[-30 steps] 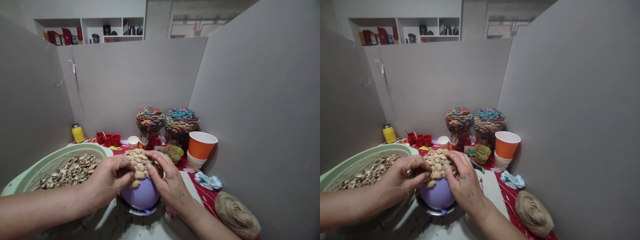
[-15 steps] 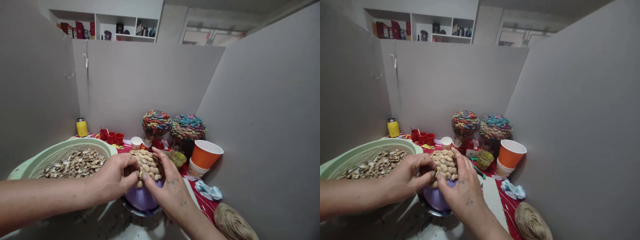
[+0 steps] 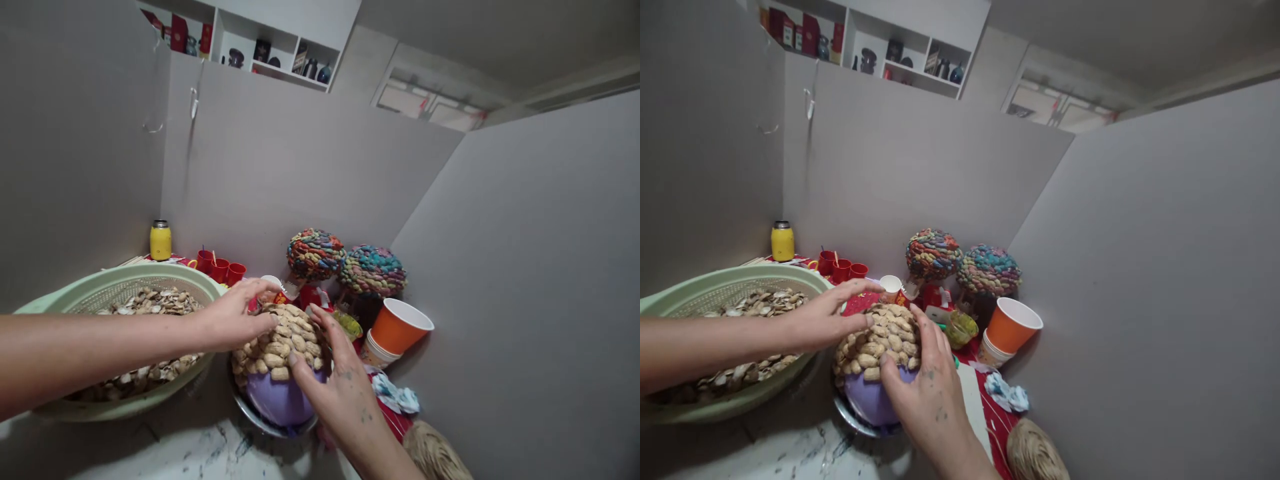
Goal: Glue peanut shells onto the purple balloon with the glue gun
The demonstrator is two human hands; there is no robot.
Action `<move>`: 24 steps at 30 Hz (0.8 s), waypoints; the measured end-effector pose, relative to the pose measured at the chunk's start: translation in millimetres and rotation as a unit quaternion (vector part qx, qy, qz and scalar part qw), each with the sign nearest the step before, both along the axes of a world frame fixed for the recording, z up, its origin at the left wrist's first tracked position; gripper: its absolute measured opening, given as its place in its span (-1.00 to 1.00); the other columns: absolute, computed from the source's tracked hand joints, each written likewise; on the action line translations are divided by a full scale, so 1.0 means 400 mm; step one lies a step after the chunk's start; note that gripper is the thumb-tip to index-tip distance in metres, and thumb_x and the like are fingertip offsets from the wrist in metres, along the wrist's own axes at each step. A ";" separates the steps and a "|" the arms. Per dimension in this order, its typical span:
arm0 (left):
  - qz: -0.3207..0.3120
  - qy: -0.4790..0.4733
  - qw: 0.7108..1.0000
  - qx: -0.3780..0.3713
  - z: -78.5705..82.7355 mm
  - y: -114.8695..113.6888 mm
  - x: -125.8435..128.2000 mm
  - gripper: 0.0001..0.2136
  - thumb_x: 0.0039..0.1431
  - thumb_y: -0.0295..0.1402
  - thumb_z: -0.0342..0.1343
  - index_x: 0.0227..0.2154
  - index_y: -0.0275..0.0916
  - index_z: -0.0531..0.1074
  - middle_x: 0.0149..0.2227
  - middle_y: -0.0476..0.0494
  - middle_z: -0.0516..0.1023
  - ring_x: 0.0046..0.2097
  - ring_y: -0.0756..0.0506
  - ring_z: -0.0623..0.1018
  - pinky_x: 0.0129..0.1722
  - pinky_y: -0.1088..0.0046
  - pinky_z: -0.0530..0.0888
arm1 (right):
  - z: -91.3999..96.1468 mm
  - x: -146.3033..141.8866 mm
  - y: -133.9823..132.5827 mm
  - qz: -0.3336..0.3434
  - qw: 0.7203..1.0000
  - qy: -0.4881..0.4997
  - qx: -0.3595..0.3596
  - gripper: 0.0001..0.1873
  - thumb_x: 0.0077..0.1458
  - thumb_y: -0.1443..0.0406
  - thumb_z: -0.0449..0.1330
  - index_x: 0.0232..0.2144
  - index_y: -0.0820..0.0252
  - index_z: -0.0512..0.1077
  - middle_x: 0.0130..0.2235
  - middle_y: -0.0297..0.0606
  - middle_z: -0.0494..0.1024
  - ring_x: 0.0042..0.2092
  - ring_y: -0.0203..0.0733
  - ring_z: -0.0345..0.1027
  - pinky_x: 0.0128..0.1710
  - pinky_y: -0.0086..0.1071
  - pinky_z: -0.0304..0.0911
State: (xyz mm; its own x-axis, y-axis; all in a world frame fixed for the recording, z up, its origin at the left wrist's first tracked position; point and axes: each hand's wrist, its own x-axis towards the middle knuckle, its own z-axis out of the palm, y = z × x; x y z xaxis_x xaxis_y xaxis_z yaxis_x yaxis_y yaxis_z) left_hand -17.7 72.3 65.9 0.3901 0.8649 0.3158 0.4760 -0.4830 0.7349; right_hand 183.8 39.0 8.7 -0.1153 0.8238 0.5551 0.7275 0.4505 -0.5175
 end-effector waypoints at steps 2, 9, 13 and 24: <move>-0.033 -0.013 0.996 -0.078 -0.006 0.003 0.002 -0.51 0.02 -0.35 0.09 0.08 -0.14 0.35 0.18 -0.17 0.43 0.20 -0.22 0.39 0.23 0.16 0.25 | -0.001 0.001 0.002 0.000 1.000 0.006 -0.006 -0.38 0.06 0.22 0.14 0.18 0.11 0.17 0.20 -0.07 0.33 0.23 0.07 0.18 0.22 0.10 0.10; -0.049 -0.025 0.991 -0.122 -0.033 -0.001 0.014 -0.37 -0.07 -0.30 0.13 0.17 -0.20 0.29 0.26 -0.23 0.33 0.25 -0.27 0.33 0.24 0.18 0.24 | 0.009 0.010 -0.004 0.012 0.997 0.055 -0.054 -0.38 0.08 0.19 0.11 0.21 0.09 0.16 0.22 -0.09 0.33 0.22 0.04 0.22 0.21 0.10 0.12; -0.065 -0.026 0.990 -0.118 -0.043 0.008 0.018 -0.34 -0.08 -0.29 0.14 0.18 -0.23 0.27 0.26 -0.25 0.33 0.24 -0.27 0.35 0.23 0.20 0.27 | 0.011 0.013 -0.008 0.016 0.995 0.086 -0.052 -0.43 0.13 0.15 0.08 0.19 0.08 0.20 0.20 -0.09 0.37 0.20 0.05 0.26 0.19 0.09 0.16; -0.095 -0.074 0.987 -0.108 -0.050 -0.005 0.029 -0.41 -0.10 -0.37 0.14 0.10 -0.24 0.28 0.15 -0.29 0.43 0.15 -0.23 0.45 0.16 0.23 0.35 | 0.008 0.013 -0.015 0.031 0.993 0.103 -0.048 -0.47 0.14 0.18 0.10 0.16 0.07 0.25 0.18 -0.10 0.40 0.19 0.04 0.28 0.18 0.02 0.20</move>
State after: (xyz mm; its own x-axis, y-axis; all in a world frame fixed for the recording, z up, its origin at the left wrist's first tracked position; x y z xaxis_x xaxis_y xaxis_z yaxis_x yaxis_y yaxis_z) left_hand -6.1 70.3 46.0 0.5155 0.8338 0.1977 0.2721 -0.3781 0.8849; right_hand 189.0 32.8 12.0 -0.0599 0.8689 0.4913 0.5736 0.4328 -0.6955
